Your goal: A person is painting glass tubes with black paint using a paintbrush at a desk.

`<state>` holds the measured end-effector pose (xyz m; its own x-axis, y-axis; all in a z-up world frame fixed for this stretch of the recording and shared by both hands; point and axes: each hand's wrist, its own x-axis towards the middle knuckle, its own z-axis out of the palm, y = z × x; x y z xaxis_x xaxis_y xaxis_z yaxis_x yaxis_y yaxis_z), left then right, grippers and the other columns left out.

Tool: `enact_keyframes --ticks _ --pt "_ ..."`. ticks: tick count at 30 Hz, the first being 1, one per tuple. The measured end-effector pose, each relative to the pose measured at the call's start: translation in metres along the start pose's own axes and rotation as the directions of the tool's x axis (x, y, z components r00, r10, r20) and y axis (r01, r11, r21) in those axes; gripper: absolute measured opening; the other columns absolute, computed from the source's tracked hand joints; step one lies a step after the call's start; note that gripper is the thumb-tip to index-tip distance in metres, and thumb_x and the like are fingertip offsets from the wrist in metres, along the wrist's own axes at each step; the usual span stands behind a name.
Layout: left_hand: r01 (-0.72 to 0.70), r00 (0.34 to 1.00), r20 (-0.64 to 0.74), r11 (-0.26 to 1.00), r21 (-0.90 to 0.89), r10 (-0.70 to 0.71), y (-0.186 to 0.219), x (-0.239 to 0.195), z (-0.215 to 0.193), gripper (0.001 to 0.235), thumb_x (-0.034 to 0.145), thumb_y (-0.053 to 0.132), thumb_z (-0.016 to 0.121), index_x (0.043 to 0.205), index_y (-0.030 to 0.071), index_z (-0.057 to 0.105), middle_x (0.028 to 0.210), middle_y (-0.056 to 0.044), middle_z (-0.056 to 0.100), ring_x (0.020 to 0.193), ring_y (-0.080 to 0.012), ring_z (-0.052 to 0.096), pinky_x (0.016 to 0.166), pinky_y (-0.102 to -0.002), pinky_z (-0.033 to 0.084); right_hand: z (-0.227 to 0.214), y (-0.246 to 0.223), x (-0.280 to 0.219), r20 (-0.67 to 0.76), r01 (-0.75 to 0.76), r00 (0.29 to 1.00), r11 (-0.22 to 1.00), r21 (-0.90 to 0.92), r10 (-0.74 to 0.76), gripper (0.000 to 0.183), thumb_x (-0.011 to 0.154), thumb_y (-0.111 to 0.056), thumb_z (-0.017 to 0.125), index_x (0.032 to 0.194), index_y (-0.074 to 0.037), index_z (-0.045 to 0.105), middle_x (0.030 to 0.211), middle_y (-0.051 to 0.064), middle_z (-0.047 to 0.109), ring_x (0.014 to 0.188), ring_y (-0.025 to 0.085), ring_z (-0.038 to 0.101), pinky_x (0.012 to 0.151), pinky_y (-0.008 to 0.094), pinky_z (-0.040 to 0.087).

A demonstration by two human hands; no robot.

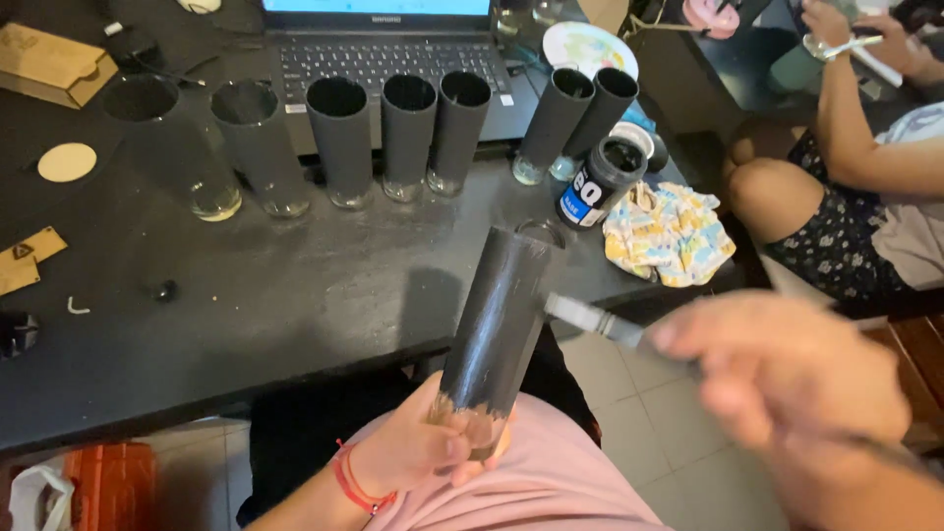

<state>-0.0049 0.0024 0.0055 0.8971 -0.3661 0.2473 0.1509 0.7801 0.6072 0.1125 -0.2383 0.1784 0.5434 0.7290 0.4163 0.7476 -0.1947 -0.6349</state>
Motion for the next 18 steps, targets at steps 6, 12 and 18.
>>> enact_keyframes --ticks 6,12,18 --pt "0.071 0.994 0.09 0.987 -0.141 -0.059 0.001 -0.003 -0.006 0.054 0.083 0.037 0.083 0.115 0.001 0.058 0.082 -0.012 0.065 0.053 -0.01 0.052 0.043 -0.016 0.041 0.002 0.008 0.025 -0.058 0.493 0.851 0.831 -0.257 -0.523 0.038 0.084 -0.008 0.046 0.056 -0.004 0.02 0.084 0.037 0.063 0.058 0.024 0.069 0.046 0.03 0.055" --pt "0.102 0.99 0.114 0.984 -0.145 -0.086 0.002 -0.005 -0.006 0.057 0.084 0.038 0.081 0.119 0.001 0.055 0.085 -0.014 0.063 0.052 -0.0109 0.049 0.045 -0.019 0.036 0.005 0.0 0.007 0.317 0.569 0.797 0.816 -0.104 -0.515 0.029 0.094 -0.026 0.054 0.075 -0.005 0.055 0.107 0.01 0.072 0.083 0.026 0.078 0.066 0.033 0.065" --pt "0.074 0.994 0.091 0.993 -0.092 -0.065 0.008 -0.002 0.0 0.053 0.084 0.041 0.081 0.114 0.003 0.06 0.083 -0.011 0.066 0.053 -0.0091 0.055 0.049 -0.017 0.039 0.012 0.01 0.02 -0.106 0.52 0.818 0.805 -0.285 -0.566 0.025 0.087 -0.011 0.05 0.072 -0.004 0.031 0.081 0.031 0.064 0.07 0.032 0.072 0.058 0.037 0.062"
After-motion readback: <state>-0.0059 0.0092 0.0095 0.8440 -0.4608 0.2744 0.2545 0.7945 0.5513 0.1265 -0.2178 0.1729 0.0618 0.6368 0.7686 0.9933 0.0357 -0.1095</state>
